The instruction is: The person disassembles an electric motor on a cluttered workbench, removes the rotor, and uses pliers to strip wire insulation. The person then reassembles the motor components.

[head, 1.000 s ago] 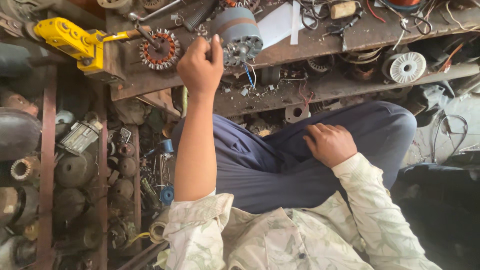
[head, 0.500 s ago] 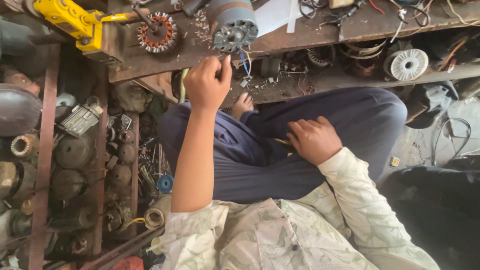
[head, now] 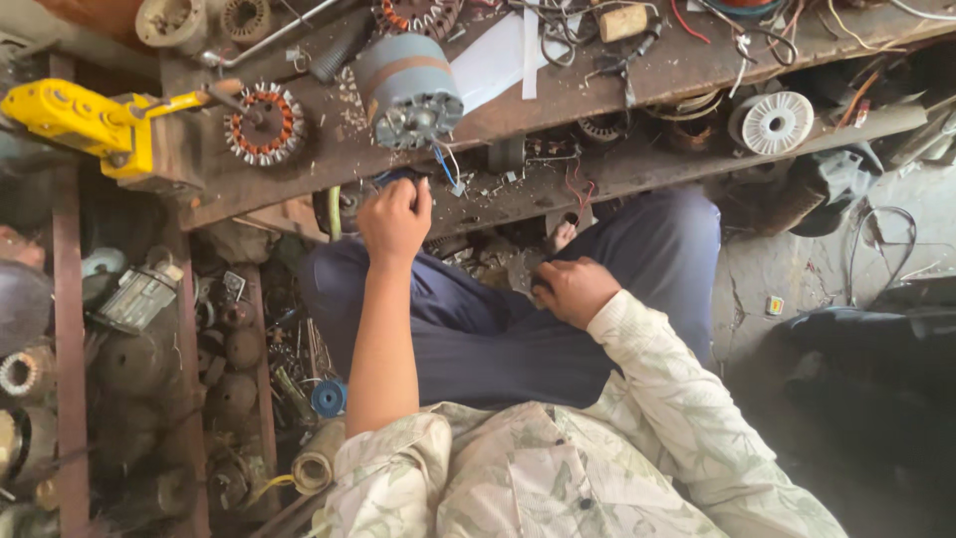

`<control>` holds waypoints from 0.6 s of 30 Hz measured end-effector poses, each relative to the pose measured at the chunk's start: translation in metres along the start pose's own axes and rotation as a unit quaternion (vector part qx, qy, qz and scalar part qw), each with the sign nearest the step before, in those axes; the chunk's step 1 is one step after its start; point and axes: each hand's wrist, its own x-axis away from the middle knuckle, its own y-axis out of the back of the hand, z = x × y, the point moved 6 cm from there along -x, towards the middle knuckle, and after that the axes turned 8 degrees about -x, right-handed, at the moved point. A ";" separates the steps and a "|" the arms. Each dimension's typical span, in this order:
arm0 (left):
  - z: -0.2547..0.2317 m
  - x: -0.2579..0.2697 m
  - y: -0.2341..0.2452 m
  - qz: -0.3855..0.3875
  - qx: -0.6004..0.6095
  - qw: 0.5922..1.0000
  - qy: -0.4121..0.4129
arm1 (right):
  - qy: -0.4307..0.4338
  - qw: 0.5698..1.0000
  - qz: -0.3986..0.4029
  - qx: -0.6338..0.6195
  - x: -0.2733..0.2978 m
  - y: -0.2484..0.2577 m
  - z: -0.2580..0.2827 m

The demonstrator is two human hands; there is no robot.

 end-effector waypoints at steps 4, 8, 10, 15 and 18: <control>0.023 0.013 -0.009 -0.037 -0.012 0.999 0.007 | -0.109 0.986 0.123 -0.026 -0.022 -0.025 -0.006; 0.043 0.016 -0.007 -0.038 -0.019 0.996 0.076 | -0.004 0.992 0.122 -0.037 -0.034 -0.037 0.007; 0.052 0.014 -0.015 -0.040 0.022 0.993 0.110 | -0.019 0.988 0.141 -0.060 -0.038 -0.039 -0.002; 0.050 0.006 -0.033 -0.038 0.051 0.992 0.111 | -0.049 0.987 0.135 -0.071 -0.041 -0.024 -0.009; 0.044 0.008 -0.039 -0.024 0.059 0.993 0.099 | -0.048 0.985 0.148 -0.080 -0.042 -0.023 -0.004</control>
